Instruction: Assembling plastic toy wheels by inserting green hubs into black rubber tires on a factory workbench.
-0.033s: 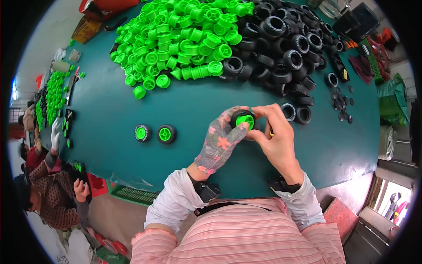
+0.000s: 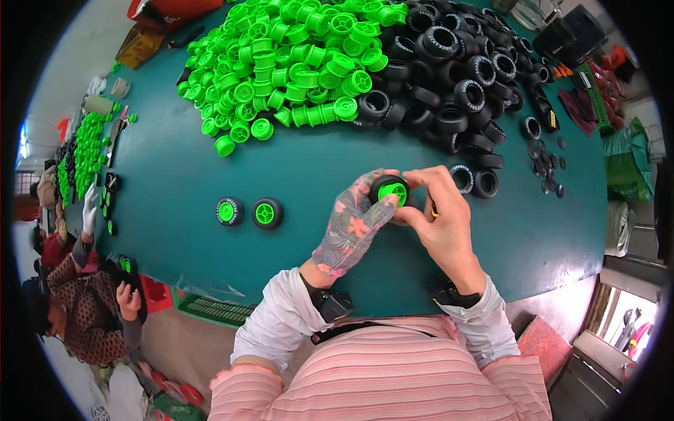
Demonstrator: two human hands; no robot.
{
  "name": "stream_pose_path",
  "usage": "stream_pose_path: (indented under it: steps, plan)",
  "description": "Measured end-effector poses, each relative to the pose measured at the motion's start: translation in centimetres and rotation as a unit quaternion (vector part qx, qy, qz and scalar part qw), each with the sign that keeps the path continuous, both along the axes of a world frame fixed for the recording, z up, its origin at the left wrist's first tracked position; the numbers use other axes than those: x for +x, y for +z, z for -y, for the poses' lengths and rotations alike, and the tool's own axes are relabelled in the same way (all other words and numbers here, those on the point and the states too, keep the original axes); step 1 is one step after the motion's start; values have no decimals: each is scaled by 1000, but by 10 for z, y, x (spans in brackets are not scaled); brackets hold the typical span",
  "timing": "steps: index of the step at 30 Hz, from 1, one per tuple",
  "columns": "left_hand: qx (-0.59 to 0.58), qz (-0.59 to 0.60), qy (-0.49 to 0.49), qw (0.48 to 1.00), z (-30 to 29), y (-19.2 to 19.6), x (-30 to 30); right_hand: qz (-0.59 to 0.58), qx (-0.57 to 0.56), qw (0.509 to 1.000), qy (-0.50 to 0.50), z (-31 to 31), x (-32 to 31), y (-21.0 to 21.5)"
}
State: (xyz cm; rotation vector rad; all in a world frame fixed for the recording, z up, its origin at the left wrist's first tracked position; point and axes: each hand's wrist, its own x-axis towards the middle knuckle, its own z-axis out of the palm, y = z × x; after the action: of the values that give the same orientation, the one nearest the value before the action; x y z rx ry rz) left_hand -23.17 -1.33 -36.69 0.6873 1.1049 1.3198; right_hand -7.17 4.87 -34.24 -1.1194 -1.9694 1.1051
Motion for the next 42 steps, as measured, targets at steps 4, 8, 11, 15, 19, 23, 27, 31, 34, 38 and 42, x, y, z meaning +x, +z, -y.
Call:
stream_pose_path:
  steps: [4,8,11,15,19,23,27,31,34,38,42]
  plan:
    - [10,24,5,1000,-3,0,5,24,24,999,-10,-1,2,-5]
    - [13,84,2,996,-5,-8,9,-3,-5,1000,-7,-5,7,-6]
    - [8,76,14,997,-6,-8,13,7,-3,1000,-10,-4,10,-5]
    - [0,83,-13,996,-4,1,13,3,30,1000,1,-1,13,-6]
    - [43,-10,-15,999,-3,-1,13,-17,57,998,3,1,12,-10]
    - [39,-25,-13,999,-4,-9,17,46,76,996,-9,3,15,-13]
    - [50,-46,-11,998,-9,-13,16,14,52,999,1,-4,22,-9]
    - [69,-27,-41,996,-16,-18,18,-14,20,1000,6,-10,26,-6]
    - [16,67,-30,997,-17,-13,28,-9,6,1000,-10,-14,27,-17]
    - [-69,148,66,984,-21,-14,22,-39,7,999,34,-18,35,-12]
    - [-58,151,-45,986,-21,-7,16,-66,33,994,77,-26,40,-10]
